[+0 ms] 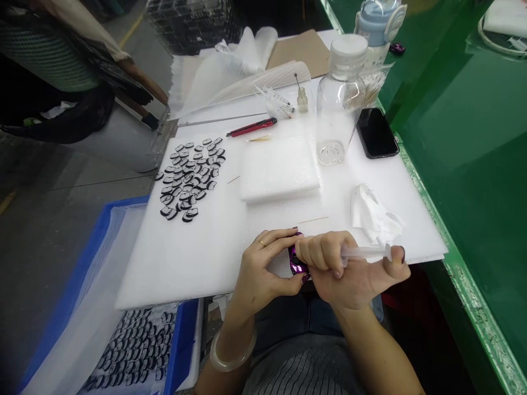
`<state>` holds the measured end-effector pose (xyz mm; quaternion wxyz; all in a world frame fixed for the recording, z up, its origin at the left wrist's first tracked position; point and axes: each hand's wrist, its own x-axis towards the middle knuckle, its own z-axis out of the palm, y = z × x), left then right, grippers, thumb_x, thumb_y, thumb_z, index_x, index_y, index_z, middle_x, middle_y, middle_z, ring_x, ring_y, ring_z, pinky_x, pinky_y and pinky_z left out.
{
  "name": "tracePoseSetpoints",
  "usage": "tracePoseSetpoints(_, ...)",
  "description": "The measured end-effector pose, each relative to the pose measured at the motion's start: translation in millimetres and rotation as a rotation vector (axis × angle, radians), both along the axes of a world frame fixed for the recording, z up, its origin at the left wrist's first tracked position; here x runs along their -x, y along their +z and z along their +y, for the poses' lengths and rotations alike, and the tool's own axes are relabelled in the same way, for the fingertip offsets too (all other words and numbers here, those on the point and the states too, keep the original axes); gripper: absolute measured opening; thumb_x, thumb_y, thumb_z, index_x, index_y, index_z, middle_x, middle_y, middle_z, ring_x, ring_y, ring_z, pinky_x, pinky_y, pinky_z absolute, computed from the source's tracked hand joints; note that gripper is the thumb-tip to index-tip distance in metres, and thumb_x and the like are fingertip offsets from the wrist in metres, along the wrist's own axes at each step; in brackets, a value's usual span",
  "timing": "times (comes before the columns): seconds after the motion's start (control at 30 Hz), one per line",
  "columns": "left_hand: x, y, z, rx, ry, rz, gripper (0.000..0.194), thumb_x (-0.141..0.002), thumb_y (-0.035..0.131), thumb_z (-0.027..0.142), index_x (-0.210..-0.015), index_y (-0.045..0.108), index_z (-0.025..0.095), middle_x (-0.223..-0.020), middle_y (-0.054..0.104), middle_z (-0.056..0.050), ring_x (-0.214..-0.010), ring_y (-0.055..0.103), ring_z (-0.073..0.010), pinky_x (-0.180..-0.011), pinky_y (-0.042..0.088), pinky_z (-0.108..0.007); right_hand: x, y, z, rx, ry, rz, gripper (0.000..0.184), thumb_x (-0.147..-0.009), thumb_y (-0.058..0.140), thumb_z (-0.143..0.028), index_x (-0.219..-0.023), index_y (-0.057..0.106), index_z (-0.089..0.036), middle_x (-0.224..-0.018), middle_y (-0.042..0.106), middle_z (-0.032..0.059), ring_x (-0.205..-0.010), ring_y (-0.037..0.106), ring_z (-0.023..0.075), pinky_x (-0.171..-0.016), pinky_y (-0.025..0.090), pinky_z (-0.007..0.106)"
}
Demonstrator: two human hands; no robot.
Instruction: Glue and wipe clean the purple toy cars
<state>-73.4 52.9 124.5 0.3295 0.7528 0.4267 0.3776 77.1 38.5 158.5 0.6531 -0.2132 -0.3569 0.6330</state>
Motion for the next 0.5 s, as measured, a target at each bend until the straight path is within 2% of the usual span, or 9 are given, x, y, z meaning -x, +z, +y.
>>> tracePoseSetpoints(0.1, -1, 0.0, 0, -0.001, 0.007, 0.0, 0.049, -0.056, 0.077, 0.021, -0.105, 0.073, 0.021, -0.111, 0.072, -0.005, -0.099, 0.067, -0.0243, -0.088, 0.058, -0.044, 0, -2.8, -5, -0.025, -0.031, -0.077, 0.067, -0.081, 0.043, -0.076, -0.049, 0.027, -0.019, -0.041, 0.015, -0.0031, -0.043, 0.02, 0.0099, -0.053, 0.024, 0.031)
tracePoseSetpoints(0.23, -2, -0.2, 0, -0.005, 0.016, 0.003, 0.049, -0.056, 0.08, 0.021, -0.105, 0.074, 0.019, -0.111, 0.072, -0.006, -0.099, 0.067, -0.024, -0.089, 0.058, -0.043, -1, -5.0, -11, -0.018, -0.044, -0.158, 0.062, -0.09, 0.052, -0.053, -0.046, 0.025, -0.019, -0.04, 0.019, -0.003, -0.044, 0.023, 0.0096, -0.056, 0.025, 0.031)
tracePoseSetpoints(0.33, -2, -0.4, -1, -0.004, 0.018, 0.005, 0.05, -0.057, 0.082, 0.022, -0.106, 0.074, 0.019, -0.111, 0.072, -0.006, -0.099, 0.067, -0.0239, -0.088, 0.058, -0.042, -2, -4.0, -12, -0.014, -0.041, -0.183, 0.057, -0.091, 0.055, -0.041, -0.048, 0.025, -0.018, -0.041, 0.02, -0.0038, -0.044, 0.023, 0.0092, -0.057, 0.024, 0.031)
tracePoseSetpoints(0.43, -2, -0.8, -1, 0.004, 0.014, 0.005, 0.051, -0.057, 0.084, 0.024, -0.106, 0.074, 0.018, -0.112, 0.072, -0.006, -0.101, 0.066, -0.0242, -0.089, 0.058, -0.042, -1, -0.9, -13, -0.049, -0.062, -0.178, 0.055, -0.087, 0.062, -0.039, -0.05, 0.027, -0.018, -0.042, 0.021, -0.0048, -0.045, 0.022, 0.0091, -0.056, 0.023, 0.031)
tracePoseSetpoints(0.5, -1, -1.3, -1, 0.006, 0.012, 0.003, 0.052, -0.057, 0.086, 0.024, -0.107, 0.074, 0.018, -0.113, 0.072, -0.006, -0.101, 0.066, -0.0243, -0.089, 0.058, -0.043, 0, 2.8, -14, -0.067, -0.089, -0.172, 0.056, -0.086, 0.063, -0.047, -0.052, 0.029, -0.019, -0.044, 0.021, -0.0049, -0.046, 0.022, 0.0096, -0.055, 0.022, 0.031)
